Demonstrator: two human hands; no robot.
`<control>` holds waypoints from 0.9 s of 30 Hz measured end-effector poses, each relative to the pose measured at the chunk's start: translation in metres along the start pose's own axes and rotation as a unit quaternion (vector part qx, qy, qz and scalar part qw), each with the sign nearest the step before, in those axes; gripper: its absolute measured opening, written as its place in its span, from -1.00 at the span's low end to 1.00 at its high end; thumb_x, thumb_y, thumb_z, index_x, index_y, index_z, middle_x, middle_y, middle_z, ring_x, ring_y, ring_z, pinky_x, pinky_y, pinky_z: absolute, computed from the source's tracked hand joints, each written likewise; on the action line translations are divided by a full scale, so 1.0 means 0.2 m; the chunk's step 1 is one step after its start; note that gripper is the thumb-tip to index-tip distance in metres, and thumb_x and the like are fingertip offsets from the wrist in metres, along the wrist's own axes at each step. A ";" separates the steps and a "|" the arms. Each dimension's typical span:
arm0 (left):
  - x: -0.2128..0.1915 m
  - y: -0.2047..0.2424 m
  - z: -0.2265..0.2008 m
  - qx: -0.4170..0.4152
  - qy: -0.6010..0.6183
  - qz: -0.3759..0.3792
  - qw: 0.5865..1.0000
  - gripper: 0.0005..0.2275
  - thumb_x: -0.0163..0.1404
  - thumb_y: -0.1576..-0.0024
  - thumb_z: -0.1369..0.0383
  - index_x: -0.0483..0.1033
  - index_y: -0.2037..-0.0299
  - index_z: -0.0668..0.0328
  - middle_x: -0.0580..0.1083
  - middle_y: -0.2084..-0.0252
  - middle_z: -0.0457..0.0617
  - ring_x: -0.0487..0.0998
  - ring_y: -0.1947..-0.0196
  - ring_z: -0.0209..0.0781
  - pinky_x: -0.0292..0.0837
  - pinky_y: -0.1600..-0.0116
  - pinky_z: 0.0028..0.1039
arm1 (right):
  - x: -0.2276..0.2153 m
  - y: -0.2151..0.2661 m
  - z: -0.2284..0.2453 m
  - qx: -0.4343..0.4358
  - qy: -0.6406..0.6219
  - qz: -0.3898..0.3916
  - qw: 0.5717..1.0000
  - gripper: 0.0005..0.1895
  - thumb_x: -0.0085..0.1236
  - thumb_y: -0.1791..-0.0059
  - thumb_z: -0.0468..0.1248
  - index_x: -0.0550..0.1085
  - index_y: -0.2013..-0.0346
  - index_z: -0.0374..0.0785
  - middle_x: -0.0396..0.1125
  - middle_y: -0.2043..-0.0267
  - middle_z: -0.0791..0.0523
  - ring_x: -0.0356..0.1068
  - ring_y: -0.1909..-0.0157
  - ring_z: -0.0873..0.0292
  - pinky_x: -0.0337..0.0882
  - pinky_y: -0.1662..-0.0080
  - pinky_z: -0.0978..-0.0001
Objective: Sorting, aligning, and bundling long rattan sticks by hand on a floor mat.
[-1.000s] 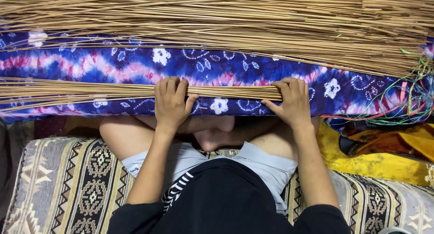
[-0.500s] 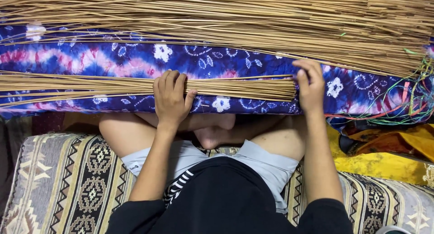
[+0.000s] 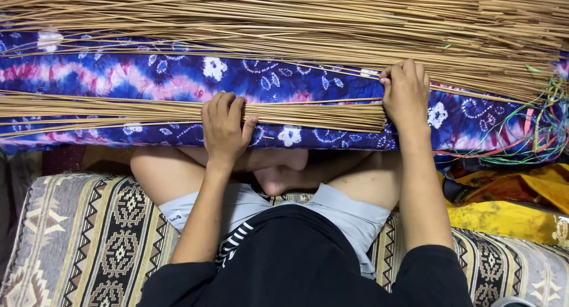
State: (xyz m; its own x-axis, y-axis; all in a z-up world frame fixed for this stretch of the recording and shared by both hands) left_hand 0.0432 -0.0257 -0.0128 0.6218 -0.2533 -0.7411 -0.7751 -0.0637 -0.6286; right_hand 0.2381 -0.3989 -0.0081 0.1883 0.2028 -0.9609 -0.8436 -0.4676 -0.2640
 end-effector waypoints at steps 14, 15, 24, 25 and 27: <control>0.02 0.02 0.01 -0.015 -0.013 0.004 1.000 -0.47 -0.24 -0.35 -0.16 0.51 -0.01 0.17 0.44 0.02 0.09 0.46 -0.15 0.10 0.24 -0.24 -0.10 | -0.07 0.10 -0.01 0.019 -0.060 -0.018 0.998 -0.74 0.27 -0.09 -0.32 0.47 -0.07 -0.14 0.25 0.06 0.02 0.30 -0.04 -0.17 0.30 -0.06 -0.04; 0.02 0.03 0.01 -0.018 -0.014 0.008 1.000 -0.47 -0.23 -0.35 -0.16 0.51 -0.01 0.18 0.44 0.02 0.09 0.46 -0.15 0.09 0.25 -0.24 -0.10 | -0.06 0.10 -0.01 0.023 -0.081 -0.015 0.996 -0.75 0.24 -0.11 -0.34 0.47 -0.08 -0.14 0.24 0.05 0.01 0.29 -0.05 -0.18 0.29 -0.07 -0.04; 0.01 0.02 0.01 -0.015 -0.017 0.007 1.000 -0.48 -0.24 -0.36 -0.16 0.51 0.02 0.17 0.43 0.04 0.06 0.47 -0.10 0.05 0.27 -0.21 -0.14 | 0.05 0.03 -0.14 0.082 -0.079 0.049 0.992 -0.88 0.29 -0.12 -0.20 0.49 0.12 -0.05 0.21 0.10 0.10 0.24 -0.07 -0.12 0.25 -0.07 -0.04; 0.02 0.02 0.01 -0.016 -0.017 0.007 1.000 -0.48 -0.24 -0.36 -0.16 0.51 0.02 0.17 0.43 0.04 0.06 0.47 -0.10 0.05 0.27 -0.21 -0.14 | 0.04 0.03 -0.13 0.082 -0.079 0.049 0.992 -0.88 0.29 -0.12 -0.20 0.49 0.12 -0.05 0.21 0.10 0.10 0.24 -0.07 -0.12 0.25 -0.07 -0.04; 0.03 0.03 0.02 -0.019 -0.017 0.004 1.000 -0.47 -0.25 -0.36 -0.17 0.51 0.02 0.16 0.43 0.04 0.05 0.47 -0.09 0.05 0.27 -0.20 -0.13 | 0.03 0.01 -0.09 0.054 -0.020 0.059 0.997 -0.90 0.23 -0.14 -0.22 0.47 0.19 -0.11 0.21 0.10 0.07 0.24 -0.06 -0.13 0.23 -0.09 -0.03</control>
State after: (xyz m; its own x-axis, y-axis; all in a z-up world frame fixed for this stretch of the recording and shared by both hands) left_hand 0.0428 -0.0243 -0.0214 0.6193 -0.2213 -0.7534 -0.7828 -0.0989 -0.6144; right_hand 0.2460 -0.4141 -0.0166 0.0666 0.1865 -0.9802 -0.9079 -0.3961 -0.1370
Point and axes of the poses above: each hand's wrist, its own y-axis away from the middle knuckle, its own x-axis out of the palm, z = x × y, the point moved 3 cm from there along -y, towards the middle knuckle
